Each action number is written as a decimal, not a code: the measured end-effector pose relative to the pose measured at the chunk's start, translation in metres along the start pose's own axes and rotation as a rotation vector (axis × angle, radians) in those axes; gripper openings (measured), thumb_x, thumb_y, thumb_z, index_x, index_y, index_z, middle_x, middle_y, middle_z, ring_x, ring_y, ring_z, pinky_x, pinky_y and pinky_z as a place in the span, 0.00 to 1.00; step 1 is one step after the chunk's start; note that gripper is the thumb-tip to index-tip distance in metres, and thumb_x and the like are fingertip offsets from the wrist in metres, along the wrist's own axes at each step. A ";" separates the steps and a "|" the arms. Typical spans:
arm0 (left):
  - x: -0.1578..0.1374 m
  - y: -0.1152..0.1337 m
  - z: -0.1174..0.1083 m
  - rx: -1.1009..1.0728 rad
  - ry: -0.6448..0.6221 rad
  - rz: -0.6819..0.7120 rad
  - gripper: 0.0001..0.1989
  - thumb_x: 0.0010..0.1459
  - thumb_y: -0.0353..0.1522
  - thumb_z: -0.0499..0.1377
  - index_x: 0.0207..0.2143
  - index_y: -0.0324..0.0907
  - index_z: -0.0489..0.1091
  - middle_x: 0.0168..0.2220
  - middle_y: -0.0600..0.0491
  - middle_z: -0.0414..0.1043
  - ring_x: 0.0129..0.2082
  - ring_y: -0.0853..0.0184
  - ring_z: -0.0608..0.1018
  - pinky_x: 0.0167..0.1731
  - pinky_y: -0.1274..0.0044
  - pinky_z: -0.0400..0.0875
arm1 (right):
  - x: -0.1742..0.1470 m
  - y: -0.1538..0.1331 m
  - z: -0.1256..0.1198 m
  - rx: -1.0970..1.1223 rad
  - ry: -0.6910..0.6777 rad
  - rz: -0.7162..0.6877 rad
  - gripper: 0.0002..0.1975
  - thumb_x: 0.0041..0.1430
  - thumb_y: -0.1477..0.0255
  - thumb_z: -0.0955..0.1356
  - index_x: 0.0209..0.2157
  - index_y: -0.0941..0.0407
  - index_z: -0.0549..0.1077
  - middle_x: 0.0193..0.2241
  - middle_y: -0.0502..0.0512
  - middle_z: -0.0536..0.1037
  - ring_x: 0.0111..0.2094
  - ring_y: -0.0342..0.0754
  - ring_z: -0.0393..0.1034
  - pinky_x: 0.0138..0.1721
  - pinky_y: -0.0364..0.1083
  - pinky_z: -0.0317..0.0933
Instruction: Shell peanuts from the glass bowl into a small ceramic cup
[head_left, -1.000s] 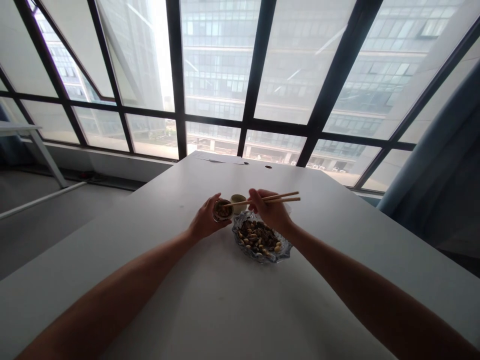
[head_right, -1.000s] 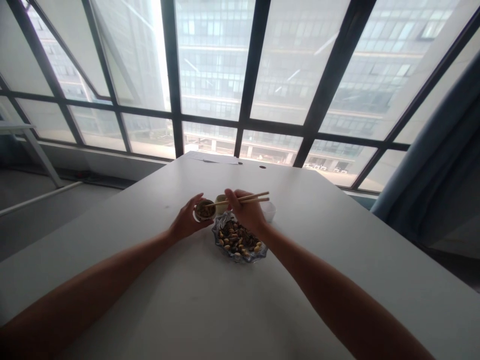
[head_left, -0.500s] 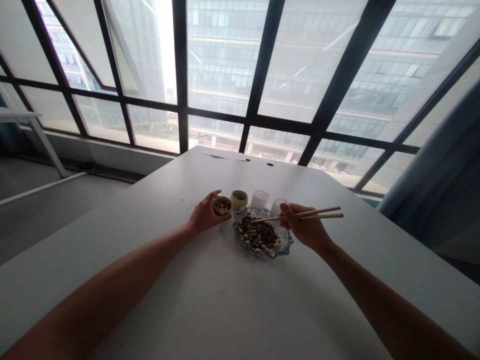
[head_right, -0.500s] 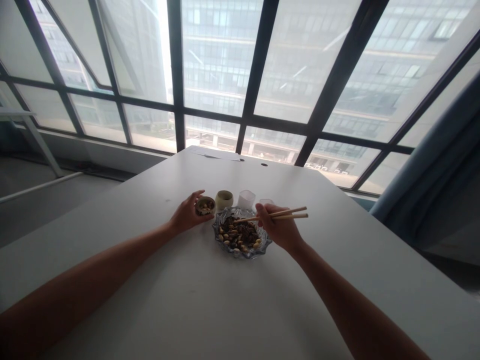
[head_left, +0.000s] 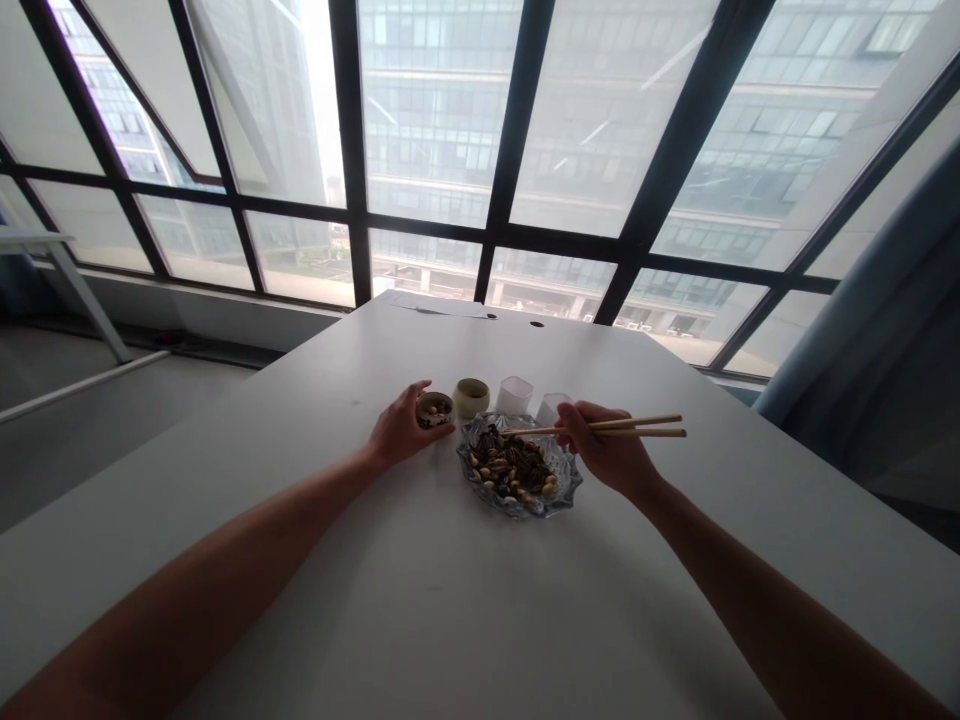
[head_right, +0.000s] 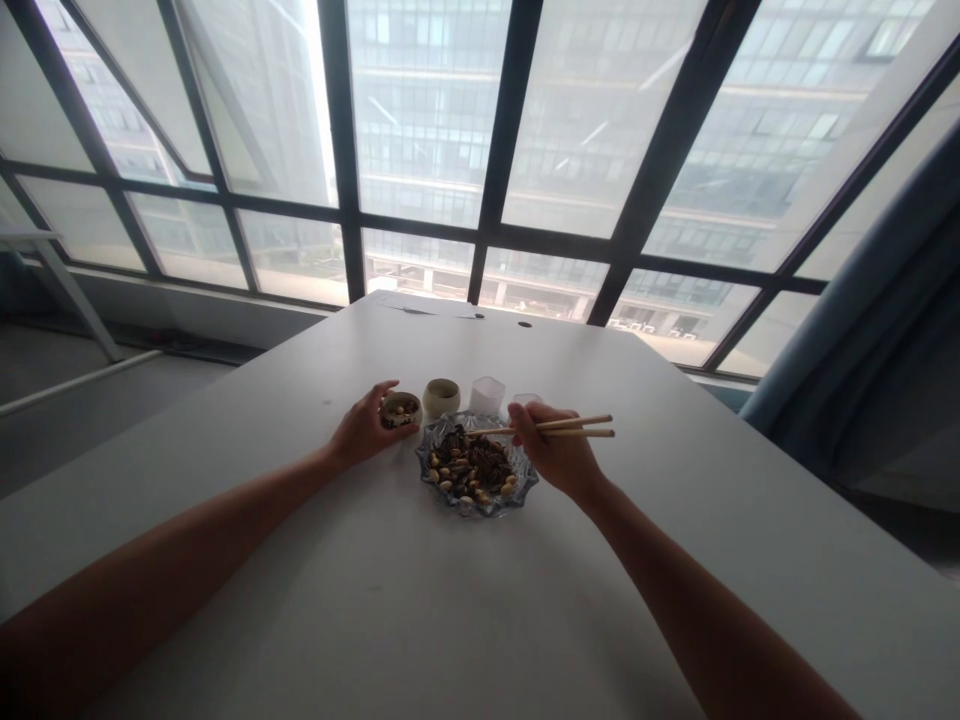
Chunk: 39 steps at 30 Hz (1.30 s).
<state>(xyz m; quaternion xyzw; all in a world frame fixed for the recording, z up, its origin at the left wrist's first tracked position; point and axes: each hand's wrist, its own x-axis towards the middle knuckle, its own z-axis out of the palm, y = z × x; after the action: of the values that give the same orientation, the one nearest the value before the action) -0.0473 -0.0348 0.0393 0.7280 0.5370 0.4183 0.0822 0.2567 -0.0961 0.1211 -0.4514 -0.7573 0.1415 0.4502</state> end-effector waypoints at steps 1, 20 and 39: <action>0.000 0.000 0.000 0.001 0.002 0.001 0.40 0.48 0.47 0.69 0.59 0.44 0.61 0.51 0.44 0.76 0.52 0.52 0.78 0.49 0.61 0.75 | -0.001 0.001 0.001 0.014 -0.016 0.012 0.28 0.63 0.47 0.63 0.23 0.55 0.74 0.17 0.54 0.76 0.17 0.45 0.69 0.20 0.44 0.63; 0.013 0.010 -0.008 0.215 0.010 0.087 0.35 0.54 0.42 0.63 0.62 0.43 0.59 0.60 0.41 0.68 0.59 0.49 0.70 0.57 0.56 0.65 | 0.013 0.044 0.002 0.403 0.129 0.337 0.33 0.47 0.38 0.69 0.21 0.57 0.74 0.14 0.55 0.75 0.12 0.43 0.65 0.14 0.42 0.61; 0.092 0.038 0.029 0.276 -0.408 0.470 0.45 0.44 0.27 0.67 0.65 0.42 0.57 0.56 0.41 0.71 0.57 0.50 0.72 0.53 0.63 0.70 | 0.016 0.048 -0.011 0.430 0.317 0.212 0.31 0.52 0.40 0.67 0.23 0.57 0.74 0.14 0.55 0.75 0.13 0.44 0.66 0.15 0.43 0.62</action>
<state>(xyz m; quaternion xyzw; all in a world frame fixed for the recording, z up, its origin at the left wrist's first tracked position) 0.0064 0.0375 0.0907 0.9047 0.3787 0.1947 -0.0099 0.2894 -0.0593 0.1064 -0.4389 -0.5787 0.2727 0.6309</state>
